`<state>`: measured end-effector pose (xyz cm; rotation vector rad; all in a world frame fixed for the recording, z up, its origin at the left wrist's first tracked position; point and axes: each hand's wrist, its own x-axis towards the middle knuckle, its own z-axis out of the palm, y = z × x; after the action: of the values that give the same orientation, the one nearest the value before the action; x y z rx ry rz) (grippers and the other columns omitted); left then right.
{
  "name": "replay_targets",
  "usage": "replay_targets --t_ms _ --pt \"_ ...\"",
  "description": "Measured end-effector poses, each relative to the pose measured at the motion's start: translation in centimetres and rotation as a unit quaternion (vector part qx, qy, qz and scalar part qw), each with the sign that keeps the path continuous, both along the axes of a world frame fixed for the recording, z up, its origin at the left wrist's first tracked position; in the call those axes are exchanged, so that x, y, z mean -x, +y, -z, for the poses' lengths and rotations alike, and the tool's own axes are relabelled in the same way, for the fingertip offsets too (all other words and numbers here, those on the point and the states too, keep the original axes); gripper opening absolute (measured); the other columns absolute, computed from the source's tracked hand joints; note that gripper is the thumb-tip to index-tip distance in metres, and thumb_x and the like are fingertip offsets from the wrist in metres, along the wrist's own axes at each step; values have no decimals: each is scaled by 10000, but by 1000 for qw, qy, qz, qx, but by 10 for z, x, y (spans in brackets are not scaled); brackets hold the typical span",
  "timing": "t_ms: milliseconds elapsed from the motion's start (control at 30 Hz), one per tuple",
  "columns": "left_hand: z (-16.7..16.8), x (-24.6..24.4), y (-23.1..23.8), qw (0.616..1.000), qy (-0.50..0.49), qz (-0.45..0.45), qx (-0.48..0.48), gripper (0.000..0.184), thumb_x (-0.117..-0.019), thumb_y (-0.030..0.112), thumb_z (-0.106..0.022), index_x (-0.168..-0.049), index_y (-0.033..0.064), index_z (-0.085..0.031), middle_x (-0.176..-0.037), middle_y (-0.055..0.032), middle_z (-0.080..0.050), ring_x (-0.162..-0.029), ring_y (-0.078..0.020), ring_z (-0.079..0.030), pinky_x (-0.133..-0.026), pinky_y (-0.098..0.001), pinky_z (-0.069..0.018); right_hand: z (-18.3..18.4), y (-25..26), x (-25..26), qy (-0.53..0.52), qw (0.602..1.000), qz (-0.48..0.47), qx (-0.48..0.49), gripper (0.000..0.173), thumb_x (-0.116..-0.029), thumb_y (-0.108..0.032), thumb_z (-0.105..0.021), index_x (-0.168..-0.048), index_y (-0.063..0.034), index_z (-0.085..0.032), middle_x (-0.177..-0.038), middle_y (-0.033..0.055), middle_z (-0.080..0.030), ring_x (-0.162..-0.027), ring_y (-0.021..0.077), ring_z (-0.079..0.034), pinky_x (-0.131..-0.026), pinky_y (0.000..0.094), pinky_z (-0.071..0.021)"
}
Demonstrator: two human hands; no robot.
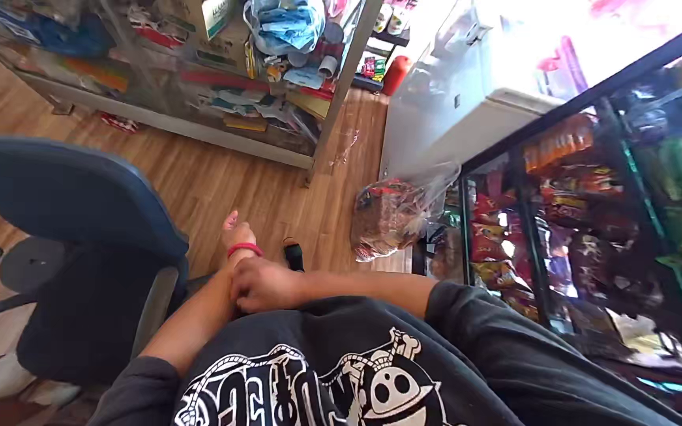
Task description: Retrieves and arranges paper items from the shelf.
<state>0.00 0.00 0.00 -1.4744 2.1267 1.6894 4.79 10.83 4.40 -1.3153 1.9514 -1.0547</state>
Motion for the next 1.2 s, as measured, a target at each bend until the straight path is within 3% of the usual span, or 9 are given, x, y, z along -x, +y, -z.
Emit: replay_targets --t_ms 100,200,267,400,467,533,633,833,1200 --pt "11 56 -29 990 106 -89 -20 445 -991 -34 -529 -1434 -2 -530 -1475 -192 -523 -1329 -277 -522 -1078 -441 -441 -2 -10 74 -77 994 -68 -21 216 -1009 -85 -614 -1036 86 -744 -1079 241 -718 -1073 328 -677 -979 456 -503" --pt "5 104 -66 988 115 -100 19 461 -997 -13 -501 -1458 -12 -507 -1513 -194 -494 -1375 -262 -492 -1112 -418 -416 12 -7 182 -158 970 152 -103 292 -1056 -138 -547 -1195 69 -699 -1175 235 -706 -1106 294 -683 -1000 449 -518" --pt "8 116 -84 986 111 -119 37 451 -1004 12 -499 -1454 -19 -511 -1519 -202 -490 -1392 -271 -481 -1126 -440 -405 29 1 269 -256 903 324 -117 335 -1091 -188 -501 -1315 21 -637 -1242 212 -674 -1106 270 -672 -987 422 -530" --pt "22 123 -109 971 120 -208 -5 456 -1016 46 -479 -1466 -25 -477 -1524 -227 -451 -1347 -310 -480 -1066 -508 -427 76 33 432 -311 756 574 38 374 -1109 -229 -424 -1338 21 -583 -1099 149 -666 -902 200 -643 -814 377 -549" --pt "30 127 -122 962 104 -252 -29 450 -1018 53 -461 -1464 -9 -458 -1453 -194 -483 -1215 -250 -525 -978 -441 -457 86 42 494 -314 669 664 111 346 -1099 -236 -399 -1247 25 -572 -970 95 -603 -771 154 -586 -710 330 -525" --pt "42 137 -139 960 79 -265 -49 419 -1025 48 -430 -1439 -7 -459 -1347 -159 -526 -1071 -190 -568 -891 -364 -494 93 45 541 -280 628 716 120 382 -1096 -275 -410 -1271 19 -581 -1069 138 -627 -876 205 -623 -777 386 -545" --pt "69 166 -166 968 40 -235 -77 381 -1035 41 -398 -1405 -20 -465 -1168 -122 -570 -880 -131 -605 -764 -292 -530 107 39 578 -220 607 757 97 387 -1080 -272 -470 -1325 -10 -618 -1276 212 -630 -1162 309 -611 -963 498 -505" --pt "107 277 -218 989 -29 -46 -136 341 -1051 22 -430 -1374 -58 -506 -1140 -147 -615 -839 -140 -631 -745 -286 -546 153 25 604 -123 490 849 153 268 -1031 -125 -527 -1224 17 -647 -1037 129 -670 -910 182 -638 -834 356 -535" --pt "239 380 -240 914 -259 281 -139 384 -1087 145 -473 -1439 -2 -518 -1283 -238 -626 -1089 -303 -643 -955 -448 -515 174 -1 611 -35 513 833 205 198 -872 77 -445 -992 -23 -567 -840 10 -606 -778 90 -618 -758 277 -544"
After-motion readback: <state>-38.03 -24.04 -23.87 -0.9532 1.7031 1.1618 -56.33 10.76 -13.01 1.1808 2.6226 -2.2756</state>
